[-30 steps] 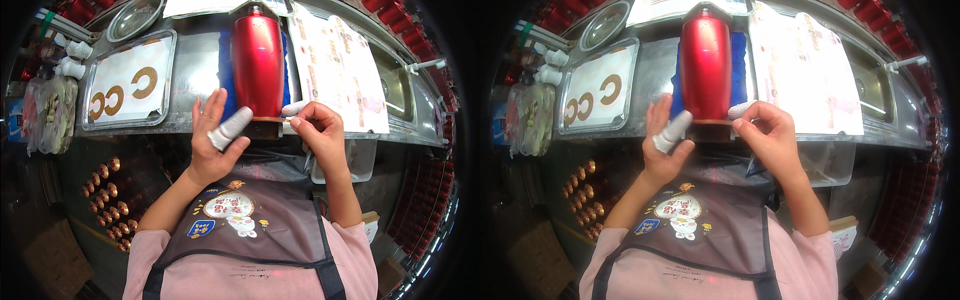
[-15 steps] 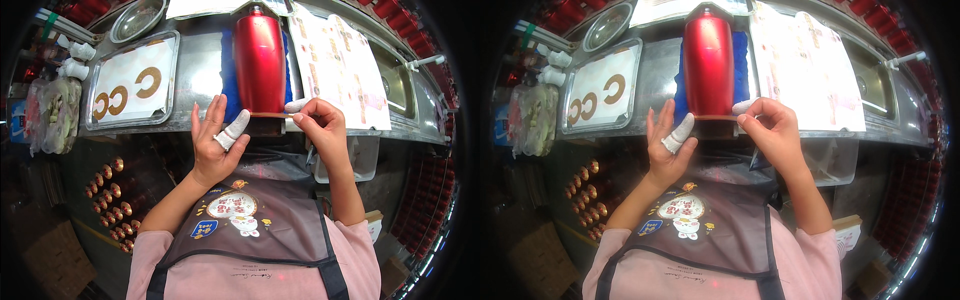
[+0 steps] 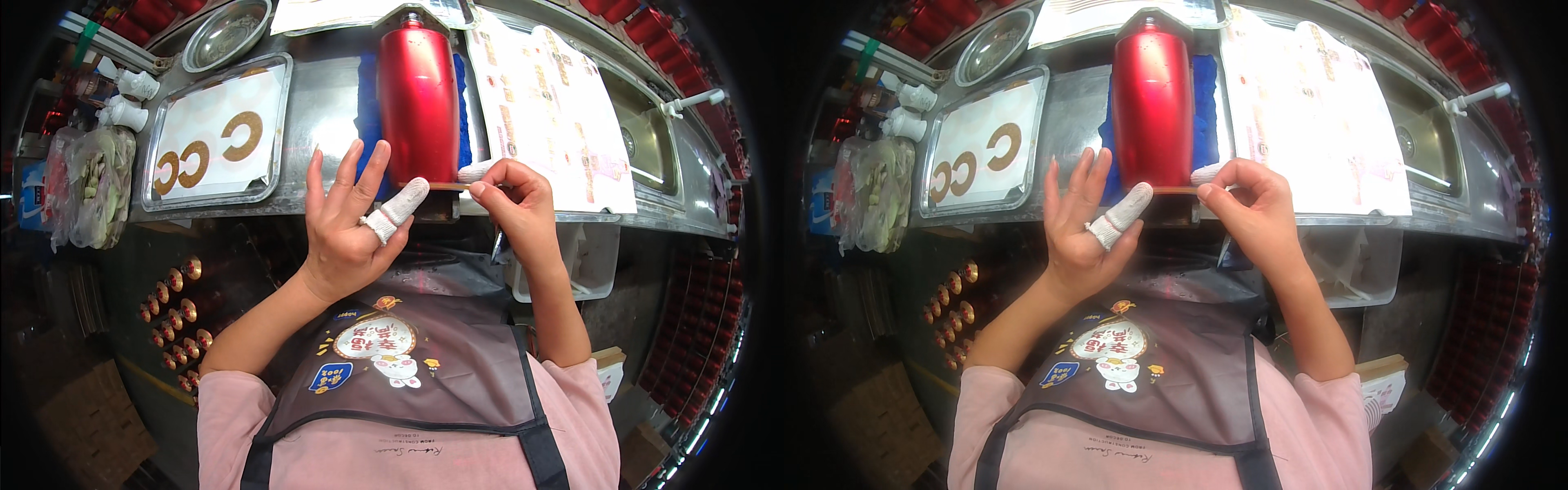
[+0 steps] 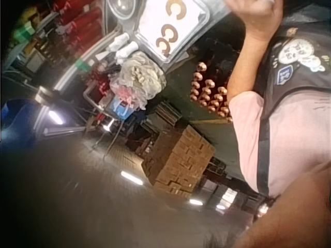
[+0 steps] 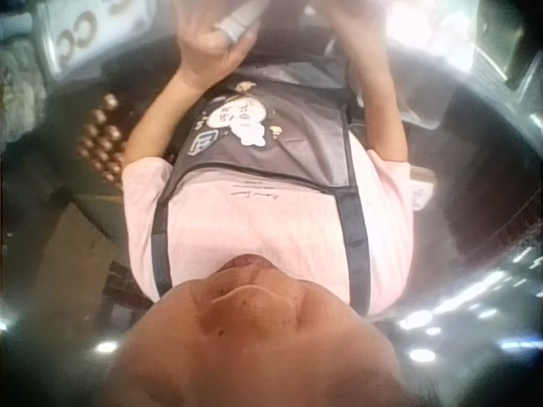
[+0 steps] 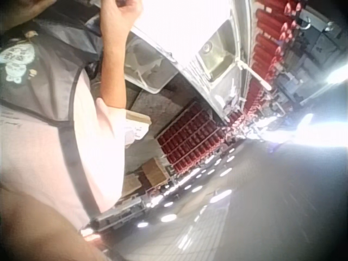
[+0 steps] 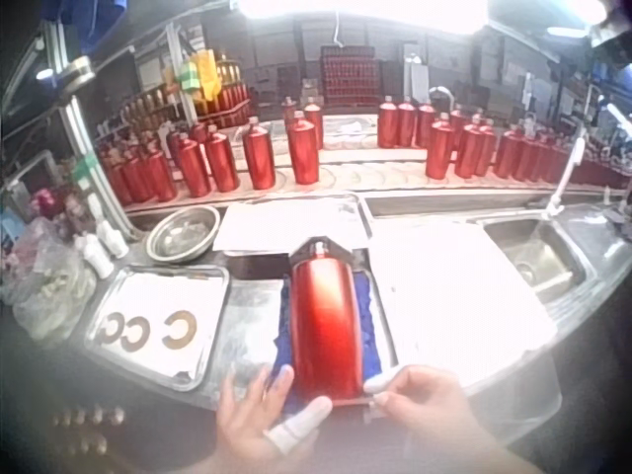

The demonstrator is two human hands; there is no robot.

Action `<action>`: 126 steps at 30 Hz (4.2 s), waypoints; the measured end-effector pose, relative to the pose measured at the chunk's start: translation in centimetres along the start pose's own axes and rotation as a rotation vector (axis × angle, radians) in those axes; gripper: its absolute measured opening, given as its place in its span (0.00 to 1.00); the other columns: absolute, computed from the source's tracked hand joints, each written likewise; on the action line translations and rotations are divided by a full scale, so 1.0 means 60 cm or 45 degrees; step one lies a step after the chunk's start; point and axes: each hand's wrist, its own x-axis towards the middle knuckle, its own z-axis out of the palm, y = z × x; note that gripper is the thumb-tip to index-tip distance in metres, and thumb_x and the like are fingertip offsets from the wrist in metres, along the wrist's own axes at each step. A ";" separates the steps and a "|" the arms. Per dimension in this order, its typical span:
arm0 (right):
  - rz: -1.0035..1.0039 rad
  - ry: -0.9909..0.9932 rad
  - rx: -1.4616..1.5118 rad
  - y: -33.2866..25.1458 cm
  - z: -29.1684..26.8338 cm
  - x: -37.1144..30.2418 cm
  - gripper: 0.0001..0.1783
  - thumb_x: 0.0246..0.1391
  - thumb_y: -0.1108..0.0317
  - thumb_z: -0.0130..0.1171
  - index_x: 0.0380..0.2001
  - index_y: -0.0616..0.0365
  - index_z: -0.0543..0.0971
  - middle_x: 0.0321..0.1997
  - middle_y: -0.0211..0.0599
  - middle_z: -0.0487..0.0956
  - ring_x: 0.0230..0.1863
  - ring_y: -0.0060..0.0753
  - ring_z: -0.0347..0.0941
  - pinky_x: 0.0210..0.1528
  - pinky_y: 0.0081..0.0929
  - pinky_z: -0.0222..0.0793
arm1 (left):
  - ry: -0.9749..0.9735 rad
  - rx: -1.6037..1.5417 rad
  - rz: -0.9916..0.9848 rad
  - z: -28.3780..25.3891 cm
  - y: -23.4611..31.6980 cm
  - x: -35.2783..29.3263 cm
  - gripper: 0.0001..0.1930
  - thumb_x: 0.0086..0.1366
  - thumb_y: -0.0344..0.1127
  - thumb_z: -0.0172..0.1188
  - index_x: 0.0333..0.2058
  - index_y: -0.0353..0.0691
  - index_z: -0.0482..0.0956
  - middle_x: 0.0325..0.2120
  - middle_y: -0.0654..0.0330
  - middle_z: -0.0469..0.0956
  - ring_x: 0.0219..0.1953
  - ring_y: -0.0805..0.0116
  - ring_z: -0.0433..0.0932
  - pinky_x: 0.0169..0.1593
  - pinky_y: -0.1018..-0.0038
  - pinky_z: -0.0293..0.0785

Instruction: The person applies a gold crescent-shaped sticker to the neck of a red cylindrical container, then places a red label on the body of the container and smooths it with a blue cloth. The person repeats the process on a second container.

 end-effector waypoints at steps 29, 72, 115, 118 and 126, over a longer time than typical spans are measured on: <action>0.021 -0.115 -0.136 -0.024 -0.026 -0.015 0.06 0.57 0.72 0.68 0.29 0.60 0.80 0.24 0.17 0.74 0.25 0.05 0.62 0.26 0.11 0.54 | 0.059 -0.162 -0.078 0.038 -0.023 -0.041 0.26 0.55 0.33 0.75 0.55 0.44 0.84 0.66 0.43 0.70 0.64 0.41 0.73 0.69 0.37 0.52; -0.029 -0.151 -0.174 -0.017 -0.043 -0.015 0.07 0.55 0.72 0.69 0.28 0.60 0.80 0.25 0.19 0.75 0.25 0.06 0.65 0.27 0.11 0.57 | 0.054 -0.190 -0.106 0.052 -0.025 -0.056 0.29 0.54 0.32 0.76 0.57 0.42 0.82 0.66 0.44 0.69 0.64 0.41 0.73 0.70 0.39 0.49; -0.020 -0.191 -0.122 -0.019 -0.047 -0.011 0.08 0.51 0.72 0.70 0.27 0.61 0.80 0.25 0.19 0.75 0.26 0.08 0.65 0.28 0.12 0.58 | 0.008 -0.168 -0.061 0.046 -0.026 -0.056 0.29 0.55 0.32 0.75 0.58 0.41 0.82 0.66 0.44 0.69 0.67 0.41 0.70 0.71 0.39 0.49; -0.009 -0.176 -0.135 -0.017 -0.054 -0.008 0.08 0.52 0.70 0.70 0.26 0.61 0.81 0.25 0.20 0.74 0.26 0.08 0.65 0.28 0.13 0.58 | 0.023 -0.141 -0.035 0.045 -0.026 -0.048 0.27 0.55 0.32 0.75 0.56 0.43 0.83 0.66 0.44 0.70 0.66 0.41 0.70 0.70 0.38 0.48; 0.020 -0.171 -0.113 0.010 -0.054 0.010 0.07 0.55 0.71 0.68 0.27 0.61 0.81 0.25 0.21 0.76 0.26 0.08 0.67 0.28 0.12 0.60 | 0.010 -0.047 0.050 0.037 -0.014 -0.024 0.23 0.55 0.31 0.74 0.52 0.44 0.86 0.65 0.45 0.71 0.63 0.41 0.74 0.69 0.37 0.51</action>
